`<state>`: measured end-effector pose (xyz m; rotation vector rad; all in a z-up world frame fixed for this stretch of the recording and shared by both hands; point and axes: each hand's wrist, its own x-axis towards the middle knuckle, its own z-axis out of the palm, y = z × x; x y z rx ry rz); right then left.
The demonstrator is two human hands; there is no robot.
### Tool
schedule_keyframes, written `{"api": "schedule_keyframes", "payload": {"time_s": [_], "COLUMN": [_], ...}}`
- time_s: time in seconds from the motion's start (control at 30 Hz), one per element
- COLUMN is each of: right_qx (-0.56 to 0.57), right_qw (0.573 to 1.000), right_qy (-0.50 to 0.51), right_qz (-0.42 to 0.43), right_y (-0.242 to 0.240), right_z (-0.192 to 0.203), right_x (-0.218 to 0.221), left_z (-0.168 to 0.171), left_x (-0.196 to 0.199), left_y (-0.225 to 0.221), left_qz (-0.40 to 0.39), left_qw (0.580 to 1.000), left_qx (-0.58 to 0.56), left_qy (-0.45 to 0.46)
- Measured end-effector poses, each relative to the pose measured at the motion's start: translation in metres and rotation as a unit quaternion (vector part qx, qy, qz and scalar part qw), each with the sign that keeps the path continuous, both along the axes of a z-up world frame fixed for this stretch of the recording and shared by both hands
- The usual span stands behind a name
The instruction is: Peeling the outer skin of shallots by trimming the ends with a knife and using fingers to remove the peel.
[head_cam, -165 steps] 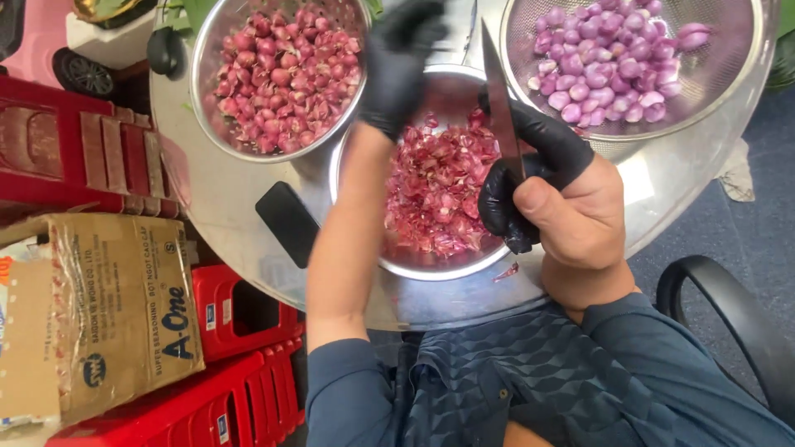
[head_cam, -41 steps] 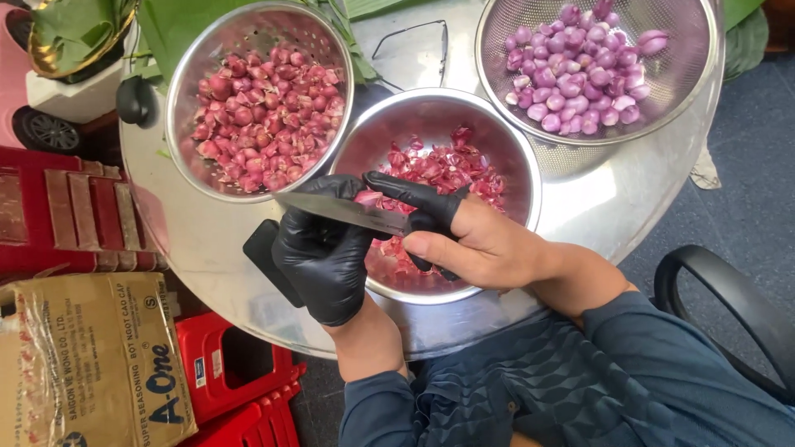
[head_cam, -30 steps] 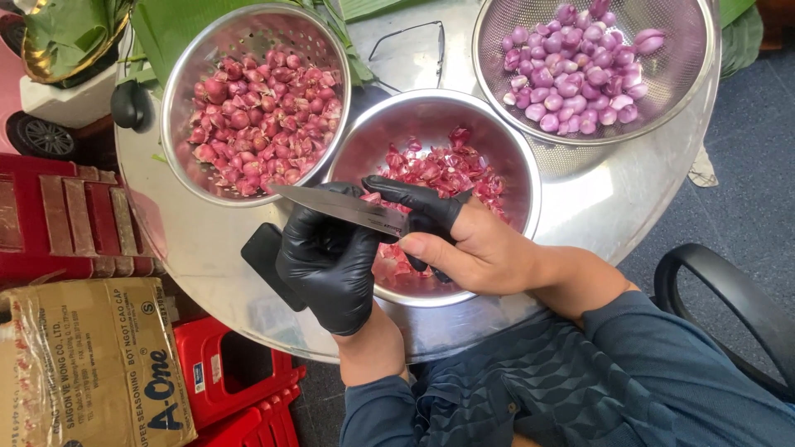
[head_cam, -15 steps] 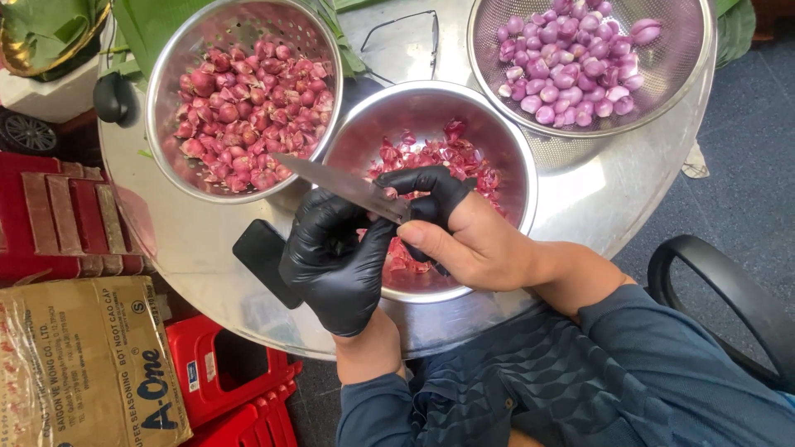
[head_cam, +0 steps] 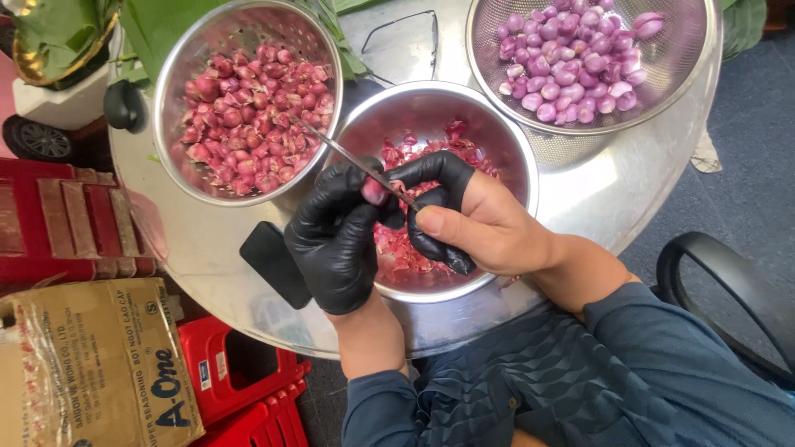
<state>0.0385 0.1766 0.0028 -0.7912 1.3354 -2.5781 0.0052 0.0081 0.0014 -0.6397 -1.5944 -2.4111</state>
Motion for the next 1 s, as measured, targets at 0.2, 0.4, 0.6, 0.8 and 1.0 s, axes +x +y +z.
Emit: {"api": "schedule_keyframes", "payload": {"time_s": [0.2, 0.4, 0.6, 0.8, 1.0], "right_qx": [0.133, 0.042, 0.027, 0.098, 0.184], "right_qw": [0.988, 0.999, 0.992, 0.992, 0.982], "right_qy": [0.03, 0.011, -0.009, 0.036, 0.02], "right_qz": [-0.068, -0.02, -0.123, -0.076, -0.039], "right_y": [-0.005, -0.005, 0.004, 0.0, 0.0], "right_z": [0.01, 0.0, 0.001, -0.013, -0.002], "right_x": [0.004, 0.002, -0.002, -0.003, 0.0], "left_z": [0.014, -0.009, -0.007, -0.011, -0.017], "left_x": [0.014, 0.006, 0.003, 0.001, 0.005], "left_y": [0.009, -0.001, -0.009, -0.012, -0.015], "left_qz": [0.141, 0.097, 0.025, -0.049, -0.011], "left_qw": [0.985, 0.994, 0.993, 0.99, 0.99], "left_qx": [-0.103, -0.048, 0.098, 0.124, 0.119], "left_qy": [0.008, 0.006, -0.053, -0.055, -0.079]}}
